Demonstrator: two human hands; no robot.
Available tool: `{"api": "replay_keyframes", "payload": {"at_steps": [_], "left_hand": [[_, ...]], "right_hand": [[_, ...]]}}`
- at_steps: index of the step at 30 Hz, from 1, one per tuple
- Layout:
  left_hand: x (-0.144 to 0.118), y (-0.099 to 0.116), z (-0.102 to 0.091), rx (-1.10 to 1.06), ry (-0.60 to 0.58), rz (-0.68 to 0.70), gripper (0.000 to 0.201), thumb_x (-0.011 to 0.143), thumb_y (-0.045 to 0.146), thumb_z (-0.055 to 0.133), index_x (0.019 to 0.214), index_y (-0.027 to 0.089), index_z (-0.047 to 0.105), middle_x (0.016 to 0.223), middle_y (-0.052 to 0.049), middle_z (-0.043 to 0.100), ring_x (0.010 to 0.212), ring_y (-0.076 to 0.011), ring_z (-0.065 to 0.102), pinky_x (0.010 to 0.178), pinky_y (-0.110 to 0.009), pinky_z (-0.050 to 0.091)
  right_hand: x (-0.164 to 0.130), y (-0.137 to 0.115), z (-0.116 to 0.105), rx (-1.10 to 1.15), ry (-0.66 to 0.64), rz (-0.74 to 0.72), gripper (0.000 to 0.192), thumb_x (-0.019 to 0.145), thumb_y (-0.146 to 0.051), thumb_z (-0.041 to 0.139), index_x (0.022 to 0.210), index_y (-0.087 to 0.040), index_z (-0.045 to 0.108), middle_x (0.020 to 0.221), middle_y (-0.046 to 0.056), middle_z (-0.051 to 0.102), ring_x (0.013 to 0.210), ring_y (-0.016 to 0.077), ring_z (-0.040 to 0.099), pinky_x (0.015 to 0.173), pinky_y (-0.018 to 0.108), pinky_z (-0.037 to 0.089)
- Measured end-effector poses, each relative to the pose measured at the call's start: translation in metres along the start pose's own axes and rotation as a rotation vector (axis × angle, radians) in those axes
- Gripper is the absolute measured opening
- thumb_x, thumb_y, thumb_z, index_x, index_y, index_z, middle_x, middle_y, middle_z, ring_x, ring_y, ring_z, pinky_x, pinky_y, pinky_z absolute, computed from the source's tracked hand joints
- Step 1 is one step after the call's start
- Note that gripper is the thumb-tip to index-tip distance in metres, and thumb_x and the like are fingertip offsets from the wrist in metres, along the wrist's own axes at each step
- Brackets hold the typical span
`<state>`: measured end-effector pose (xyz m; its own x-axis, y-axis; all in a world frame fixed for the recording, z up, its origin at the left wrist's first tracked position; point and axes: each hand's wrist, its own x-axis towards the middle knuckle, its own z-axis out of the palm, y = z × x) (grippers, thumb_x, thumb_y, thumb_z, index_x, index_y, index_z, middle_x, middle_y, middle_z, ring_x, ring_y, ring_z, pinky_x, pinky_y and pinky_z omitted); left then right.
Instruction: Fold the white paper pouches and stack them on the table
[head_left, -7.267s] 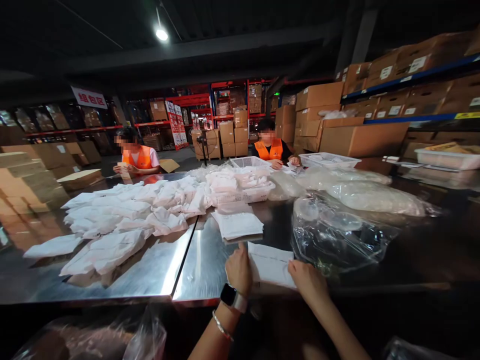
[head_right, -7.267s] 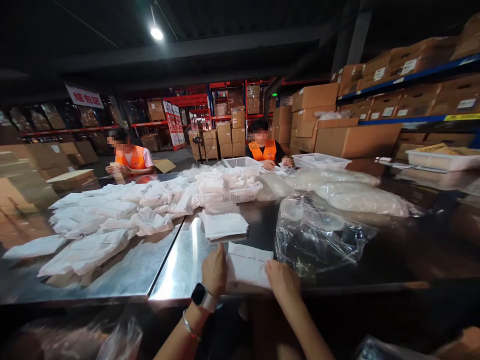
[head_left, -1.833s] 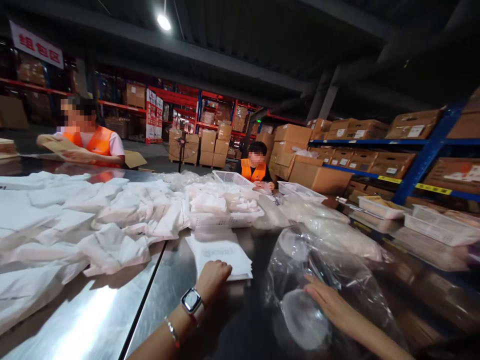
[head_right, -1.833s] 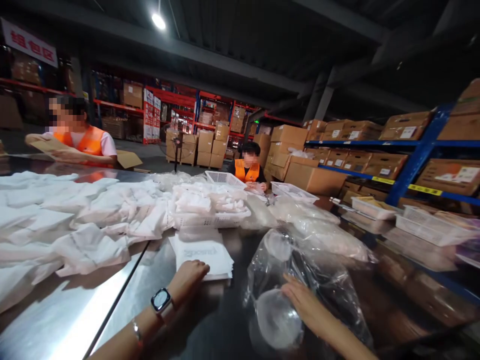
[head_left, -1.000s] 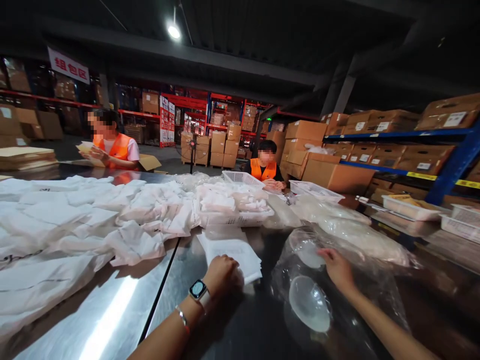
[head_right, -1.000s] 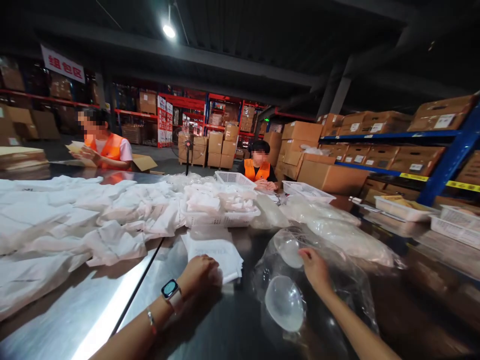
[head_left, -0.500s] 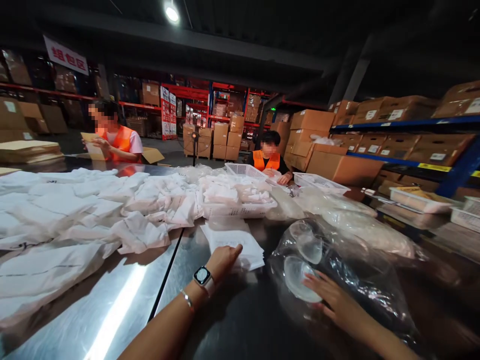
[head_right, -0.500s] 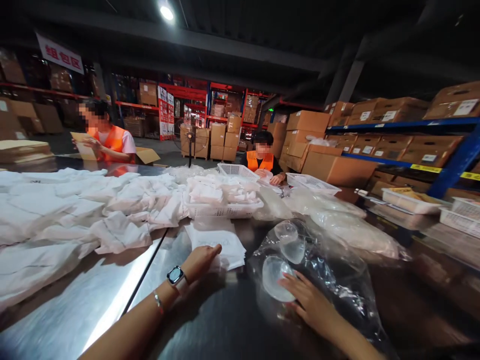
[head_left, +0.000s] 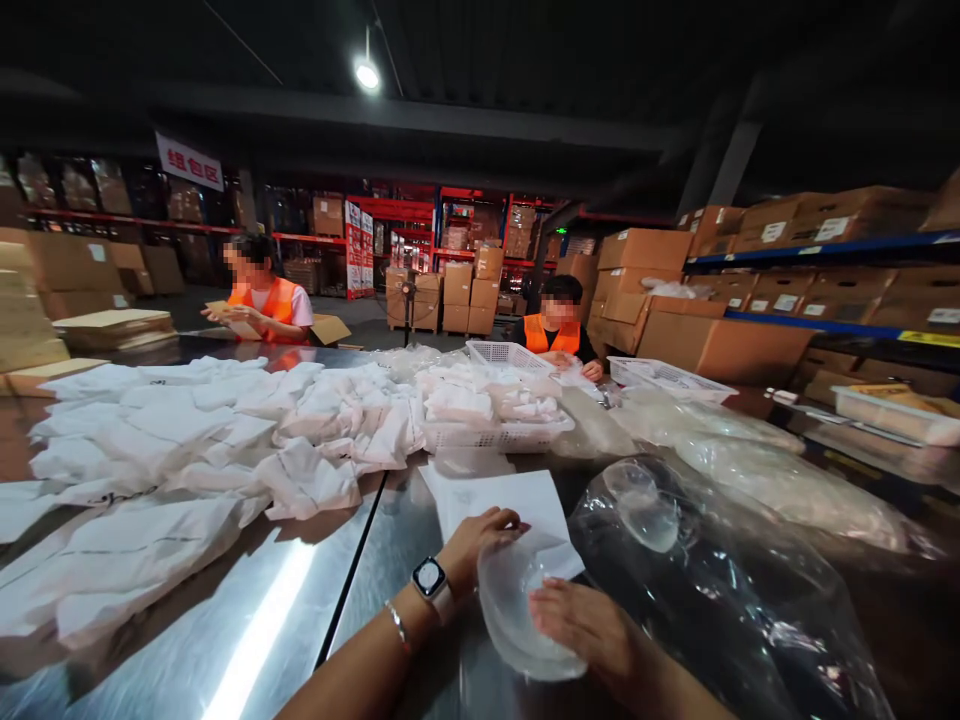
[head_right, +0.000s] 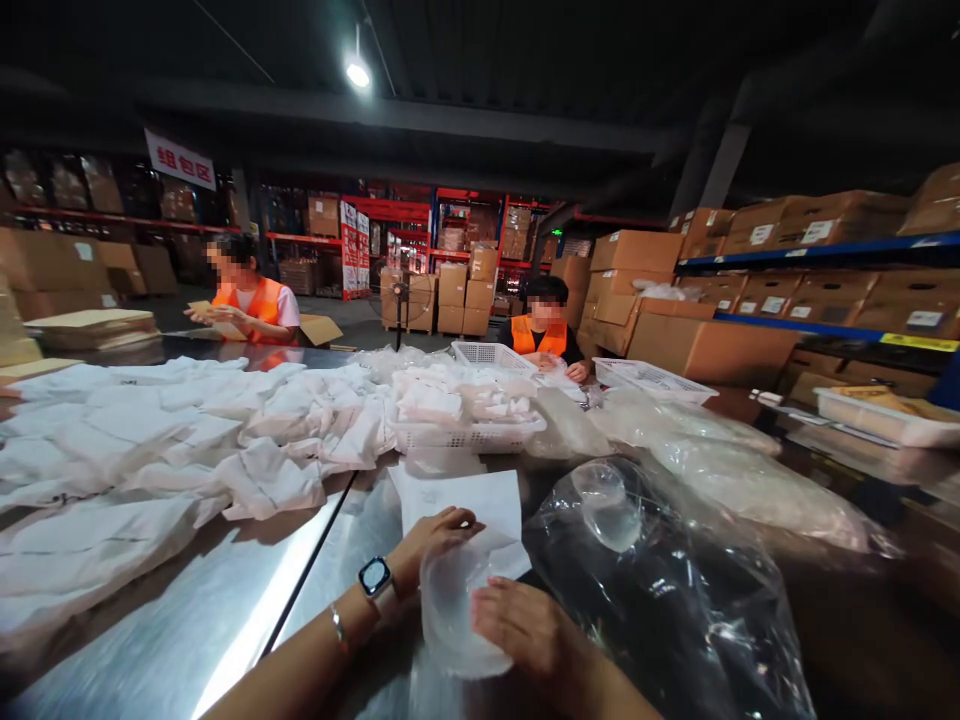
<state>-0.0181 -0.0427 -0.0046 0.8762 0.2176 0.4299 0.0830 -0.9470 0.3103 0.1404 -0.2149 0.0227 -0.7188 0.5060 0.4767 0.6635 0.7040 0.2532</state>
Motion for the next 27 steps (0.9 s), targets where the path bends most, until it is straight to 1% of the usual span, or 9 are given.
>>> {"api": "replay_keyframes", "payload": {"at_steps": [2,4,8,12,14,17,22,24,27], "left_hand": [[0.000,-0.001,0.003,-0.127,0.057,0.010,0.054,0.085,0.029,0.061,0.136,0.020,0.046,0.125,-0.009,0.055,0.108,-0.0198,0.056,0.095,-0.028,0.046],[0.000,0.000,0.005,-0.188,0.089,0.002,0.064,0.080,0.025,0.064,0.139,0.018,0.042,0.130,-0.011,0.051,0.110,-0.0210,0.055,0.097,-0.029,0.046],[0.001,0.005,0.011,-0.139,0.096,-0.055,0.064,0.076,0.002,0.046,0.138,0.020,0.041,0.132,-0.009,0.049,0.116,-0.0201,0.050,0.097,-0.031,0.047],[0.001,0.017,0.019,-0.013,0.103,-0.099,0.077,0.072,-0.006,0.037,0.145,0.017,0.028,0.133,-0.012,0.046,0.117,-0.0216,0.047,0.098,-0.035,0.047],[0.001,0.024,0.020,0.036,0.069,-0.076,0.077,0.074,-0.005,0.036,0.147,0.017,0.024,0.131,-0.012,0.048,0.113,-0.0226,0.049,0.094,-0.036,0.050],[0.000,0.031,0.015,0.094,0.021,-0.003,0.077,0.074,-0.004,0.036,0.147,0.017,0.022,0.130,-0.012,0.049,0.107,-0.0236,0.051,0.088,-0.038,0.052],[-0.002,0.029,-0.001,0.115,-0.048,0.110,0.076,0.073,-0.002,0.043,0.145,0.019,0.026,0.132,-0.010,0.049,0.107,-0.0225,0.050,0.085,-0.033,0.052],[-0.003,0.028,-0.004,0.124,-0.076,0.155,0.071,0.076,-0.001,0.042,0.143,0.019,0.030,0.133,-0.009,0.049,0.107,-0.0222,0.051,0.083,-0.031,0.051],[-0.003,0.029,0.000,0.131,-0.104,0.182,0.067,0.079,0.000,0.041,0.143,0.017,0.031,0.135,-0.010,0.048,0.107,-0.0230,0.051,0.083,-0.032,0.051]], "right_hand": [[0.000,0.010,0.005,-0.011,0.037,0.030,0.026,0.095,-0.010,0.036,0.110,-0.016,0.057,0.107,0.009,0.070,0.116,0.0123,0.057,0.107,0.029,0.040],[-0.009,0.022,0.009,-0.063,0.080,0.064,0.027,0.095,-0.009,0.037,0.107,-0.017,0.059,0.106,0.008,0.071,0.116,0.0138,0.057,0.106,0.030,0.041],[-0.024,0.034,0.012,-0.208,0.093,0.102,0.030,0.093,-0.007,0.036,0.102,-0.016,0.063,0.102,0.009,0.071,0.110,0.0165,0.061,0.102,0.031,0.046],[-0.019,0.031,0.015,-0.343,0.047,0.158,0.037,0.092,-0.005,0.031,0.096,-0.014,0.067,0.089,0.010,0.072,0.091,0.0183,0.068,0.093,0.033,0.054],[-0.015,0.028,0.018,-0.356,0.046,0.156,0.036,0.091,-0.004,0.033,0.095,-0.013,0.068,0.088,0.010,0.072,0.089,0.0187,0.069,0.092,0.032,0.054],[-0.017,0.025,0.020,-0.306,0.058,0.059,0.034,0.091,-0.005,0.035,0.098,-0.013,0.067,0.095,0.010,0.072,0.097,0.0190,0.067,0.096,0.033,0.052],[-0.029,0.020,0.011,-0.247,-0.015,-0.074,0.031,0.093,-0.009,0.038,0.101,-0.014,0.067,0.105,0.010,0.071,0.112,0.0191,0.060,0.102,0.035,0.048],[-0.030,0.019,0.008,-0.269,-0.011,-0.079,0.032,0.093,-0.010,0.037,0.101,-0.015,0.067,0.105,0.009,0.071,0.112,0.0190,0.060,0.102,0.035,0.047],[-0.027,0.020,0.016,-0.357,0.040,0.007,0.032,0.092,-0.007,0.037,0.101,-0.015,0.067,0.098,0.008,0.072,0.101,0.0182,0.065,0.096,0.034,0.052]]}}
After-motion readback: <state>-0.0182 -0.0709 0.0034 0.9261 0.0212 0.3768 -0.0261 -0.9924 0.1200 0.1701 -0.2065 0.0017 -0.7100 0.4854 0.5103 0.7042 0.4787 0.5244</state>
